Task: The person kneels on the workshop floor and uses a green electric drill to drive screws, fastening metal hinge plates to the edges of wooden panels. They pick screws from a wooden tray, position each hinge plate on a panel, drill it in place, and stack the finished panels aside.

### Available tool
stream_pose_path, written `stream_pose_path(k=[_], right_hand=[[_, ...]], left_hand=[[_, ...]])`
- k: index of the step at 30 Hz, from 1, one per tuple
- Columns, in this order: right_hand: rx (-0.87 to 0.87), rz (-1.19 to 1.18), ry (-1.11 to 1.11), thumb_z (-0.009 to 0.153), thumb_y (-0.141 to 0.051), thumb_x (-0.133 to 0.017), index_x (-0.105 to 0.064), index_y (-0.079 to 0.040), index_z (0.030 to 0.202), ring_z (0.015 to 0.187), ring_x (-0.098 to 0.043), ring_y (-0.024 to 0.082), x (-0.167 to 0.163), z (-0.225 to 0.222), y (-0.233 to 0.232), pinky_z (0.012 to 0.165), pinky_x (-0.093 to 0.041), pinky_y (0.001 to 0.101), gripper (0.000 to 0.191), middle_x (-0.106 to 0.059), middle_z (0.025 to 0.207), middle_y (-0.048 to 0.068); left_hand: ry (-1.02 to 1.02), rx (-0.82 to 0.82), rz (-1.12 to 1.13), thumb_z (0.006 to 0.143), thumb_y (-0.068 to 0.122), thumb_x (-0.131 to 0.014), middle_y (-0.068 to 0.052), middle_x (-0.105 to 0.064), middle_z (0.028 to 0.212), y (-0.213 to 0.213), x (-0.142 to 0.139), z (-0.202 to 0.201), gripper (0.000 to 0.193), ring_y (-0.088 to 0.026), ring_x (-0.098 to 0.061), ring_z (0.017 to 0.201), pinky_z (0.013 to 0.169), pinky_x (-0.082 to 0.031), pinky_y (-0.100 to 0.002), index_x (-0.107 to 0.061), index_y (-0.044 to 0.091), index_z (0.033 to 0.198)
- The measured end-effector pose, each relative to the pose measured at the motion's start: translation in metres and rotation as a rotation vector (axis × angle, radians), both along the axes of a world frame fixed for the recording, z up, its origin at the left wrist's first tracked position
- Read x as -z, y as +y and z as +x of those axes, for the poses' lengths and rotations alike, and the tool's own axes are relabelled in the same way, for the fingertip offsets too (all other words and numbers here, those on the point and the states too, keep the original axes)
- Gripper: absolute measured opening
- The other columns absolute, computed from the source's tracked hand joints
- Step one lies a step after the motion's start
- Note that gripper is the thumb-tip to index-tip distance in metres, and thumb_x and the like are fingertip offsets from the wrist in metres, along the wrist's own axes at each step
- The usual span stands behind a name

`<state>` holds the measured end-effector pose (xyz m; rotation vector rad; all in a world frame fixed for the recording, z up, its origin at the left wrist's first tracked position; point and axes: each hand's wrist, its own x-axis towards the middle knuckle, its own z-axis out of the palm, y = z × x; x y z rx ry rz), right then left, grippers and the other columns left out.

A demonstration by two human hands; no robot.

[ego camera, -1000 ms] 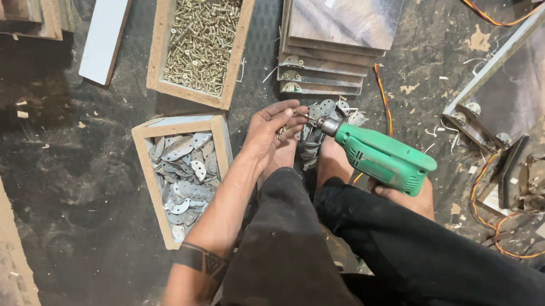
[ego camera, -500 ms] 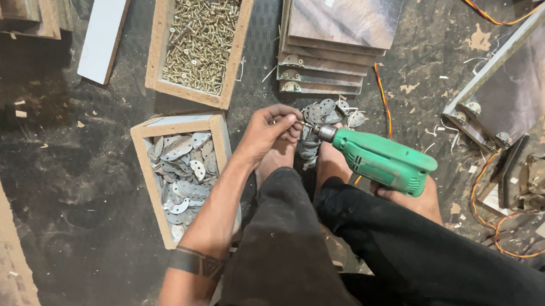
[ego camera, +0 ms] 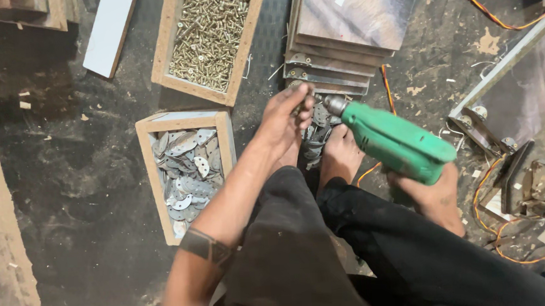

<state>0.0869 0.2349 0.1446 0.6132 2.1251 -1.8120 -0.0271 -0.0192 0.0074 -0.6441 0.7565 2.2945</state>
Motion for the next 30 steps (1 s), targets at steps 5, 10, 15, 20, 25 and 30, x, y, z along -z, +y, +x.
stream_pose_path(k=[5, 10, 15, 20, 25, 30], right_hand=[[-0.064, 0.155, 0.123, 0.078, -0.005, -0.077, -0.06, 0.004, 0.133, 0.101, -0.071, 0.015, -0.009, -0.041, -0.009, 0.09, -0.058, 0.0292, 0.058, -0.072, 0.117, 0.008], [-0.189, 0.307, 0.128, 0.08, -0.004, -0.08, -0.06, 0.002, 0.137, 0.104, -0.066, 0.012, -0.016, -0.074, -0.02, 0.092, -0.055, 0.0271, 0.061, -0.071, 0.12, 0.008], [-0.207, 0.313, 0.11, 0.081, -0.003, -0.078, -0.059, 0.0, 0.139, 0.106, -0.064, 0.01, -0.019, -0.085, -0.029, 0.092, -0.054, 0.0255, 0.061, -0.069, 0.121, 0.005], [-0.306, 0.426, 0.159, 0.081, -0.004, -0.078, -0.058, 0.0, 0.142, 0.113, -0.065, 0.015, -0.03, -0.092, -0.035, 0.098, -0.053, 0.029, 0.063, -0.069, 0.125, 0.009], [-0.543, 0.623, 0.181, 0.08, -0.016, -0.077, -0.057, -0.003, 0.143, 0.115, -0.07, 0.026, -0.067, -0.127, -0.052, 0.099, -0.054, 0.0385, 0.068, -0.072, 0.127, 0.019], [-0.846, 0.914, 0.149, 0.077, -0.02, -0.078, -0.059, -0.004, 0.138, 0.094, -0.069, 0.045, -0.105, -0.185, -0.084, 0.08, -0.054, 0.0506, 0.066, -0.07, 0.103, 0.03]], left_hand=[[0.078, -0.032, 0.106, 0.103, 0.021, -0.054, 0.003, -0.053, 0.072, 0.018, -0.01, -0.008, 0.024, -0.004, -0.045, 0.055, 0.048, -0.036, -0.02, -0.067, 0.01, 0.119], [0.124, 0.022, 0.144, 0.105, 0.017, -0.052, 0.004, -0.049, 0.074, 0.019, -0.011, -0.011, 0.019, -0.003, -0.04, 0.054, 0.046, -0.029, -0.018, -0.059, 0.011, 0.121], [0.065, 0.013, 0.12, 0.104, 0.017, -0.051, 0.004, -0.049, 0.074, 0.02, -0.008, -0.013, 0.018, -0.003, -0.041, 0.054, 0.046, -0.029, -0.019, -0.056, 0.012, 0.121], [0.089, 0.007, 0.083, 0.101, 0.015, -0.05, 0.005, -0.048, 0.073, 0.024, -0.005, -0.012, 0.023, -0.003, -0.041, 0.052, 0.044, -0.029, -0.019, -0.06, 0.012, 0.121], [0.061, -0.021, 0.078, 0.107, 0.019, -0.05, 0.001, -0.054, 0.077, 0.033, 0.0, -0.005, 0.018, -0.005, -0.043, 0.055, 0.045, -0.029, -0.021, -0.056, 0.008, 0.12], [0.089, 0.205, 0.102, 0.096, 0.009, -0.054, -0.002, -0.061, 0.078, 0.041, -0.007, 0.01, 0.039, -0.006, -0.044, 0.053, 0.043, -0.031, -0.021, -0.061, 0.002, 0.133]])
